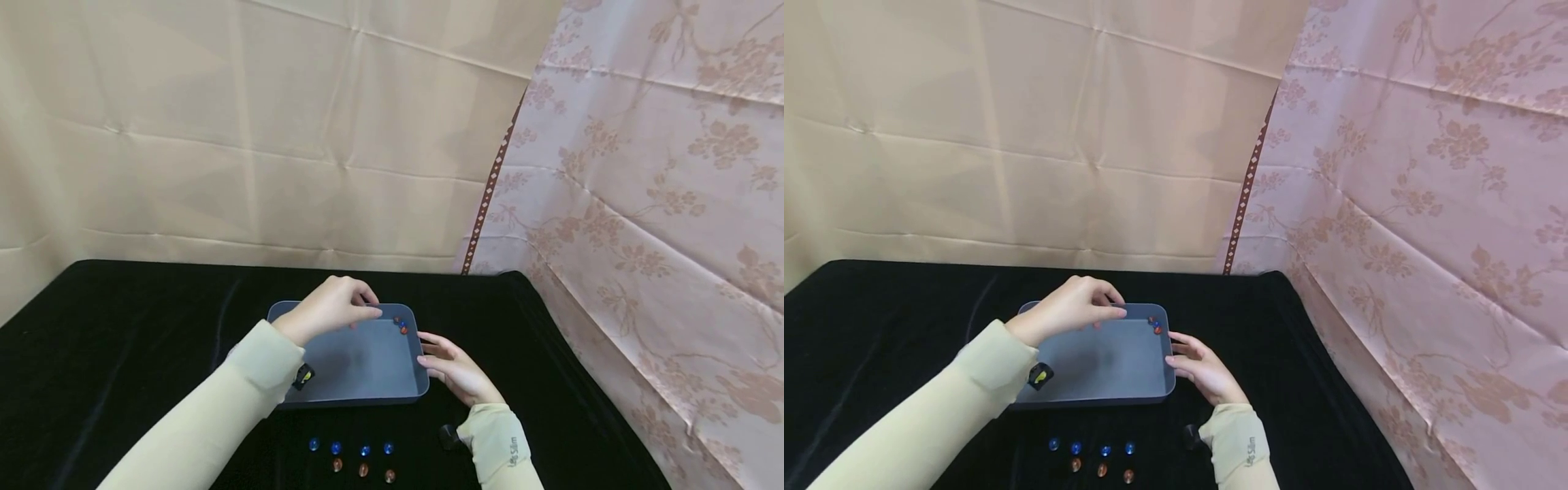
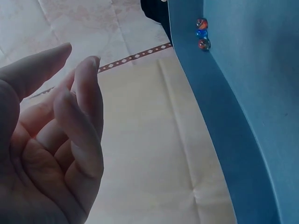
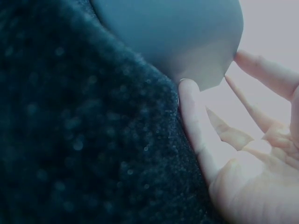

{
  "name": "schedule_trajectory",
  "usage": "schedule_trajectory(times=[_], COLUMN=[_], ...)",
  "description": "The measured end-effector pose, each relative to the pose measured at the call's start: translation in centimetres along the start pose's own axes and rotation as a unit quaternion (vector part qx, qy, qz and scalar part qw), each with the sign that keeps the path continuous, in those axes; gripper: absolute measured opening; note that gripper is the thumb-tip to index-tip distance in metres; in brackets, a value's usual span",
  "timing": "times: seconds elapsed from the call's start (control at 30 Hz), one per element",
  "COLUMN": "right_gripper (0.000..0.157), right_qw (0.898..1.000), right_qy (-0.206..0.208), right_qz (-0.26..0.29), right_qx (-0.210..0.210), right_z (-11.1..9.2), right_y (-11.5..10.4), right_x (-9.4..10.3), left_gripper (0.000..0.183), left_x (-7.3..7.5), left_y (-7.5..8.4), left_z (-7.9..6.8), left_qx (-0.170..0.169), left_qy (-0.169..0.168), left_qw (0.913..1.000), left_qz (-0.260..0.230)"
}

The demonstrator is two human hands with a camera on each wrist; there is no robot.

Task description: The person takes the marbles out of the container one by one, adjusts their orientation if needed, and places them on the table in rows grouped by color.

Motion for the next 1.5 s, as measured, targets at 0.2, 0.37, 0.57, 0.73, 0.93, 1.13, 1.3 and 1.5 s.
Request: schedule_trajectory(times=[0.2, 0.37, 0.57, 0.73, 0.93, 1.13, 1.3, 1.5], right_gripper=[0.061, 0.059, 0.061, 0.061, 0.063, 0.064, 0.064, 0.065], right_qw=[1.0, 1.0, 1.0, 1.0, 1.0, 1.0, 1.0, 1.0], right_qy=[-0.001, 0.002, 0.0, 0.0, -0.008, -0.007, -0.003, -0.018], right_qz=[0.003, 0.002, 0.007, 0.011, 0.011, 0.01, 0.01, 0.004], right_qx=[0.001, 0.002, -0.002, -0.007, -0.004, 0.002, 0.004, 0.009], right_z=[-0.1, -0.1, -0.2, -0.3, -0.3, -0.3, -0.2, 0.0], right_y=[0.2, 0.3, 0.4, 0.4, 0.3, 0.0, -0.3, -0.2], right_x=[0.0, 0.1, 0.1, 0.4, 0.5, 0.5, 0.6, 0.3], left_gripper=[0.029, 0.031, 0.031, 0.028, 0.022, 0.02, 0.023, 0.024], left_x=[-0.8, -1.8, -2.8, -3.5, -4.7, -5.8, -6.9, -7.6], left_y=[-0.9, -1.8, -2.8, -2.9, -2.5, -2.4, -2.6, -2.9], left_z=[0.9, 1.6, 2.2, 3.0, 3.8, 4.7, 5.4, 5.8], left_qx=[0.011, 0.023, 0.043, 0.038, 0.022, 0.02, 0.021, 0.029], left_qy=[0.007, 0.017, 0.022, 0.031, 0.035, 0.04, 0.028, 0.018], left_qw=[0.9998, 0.9994, 0.9987, 0.9985, 0.9991, 0.999, 0.9987, 0.9987], left_qz=[-0.012, -0.019, -0.019, -0.024, -0.005, 0.009, 0.035, 0.039])
Point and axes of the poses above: each hand's wrist, its own z-axis towards the middle knuckle, its own x-axis out of the back of the hand, y = z × x, the point moved 8 cm from there along z, towards the middle knuckle, and after that the axes turned 6 degrees about y, right-handed, at the moved point
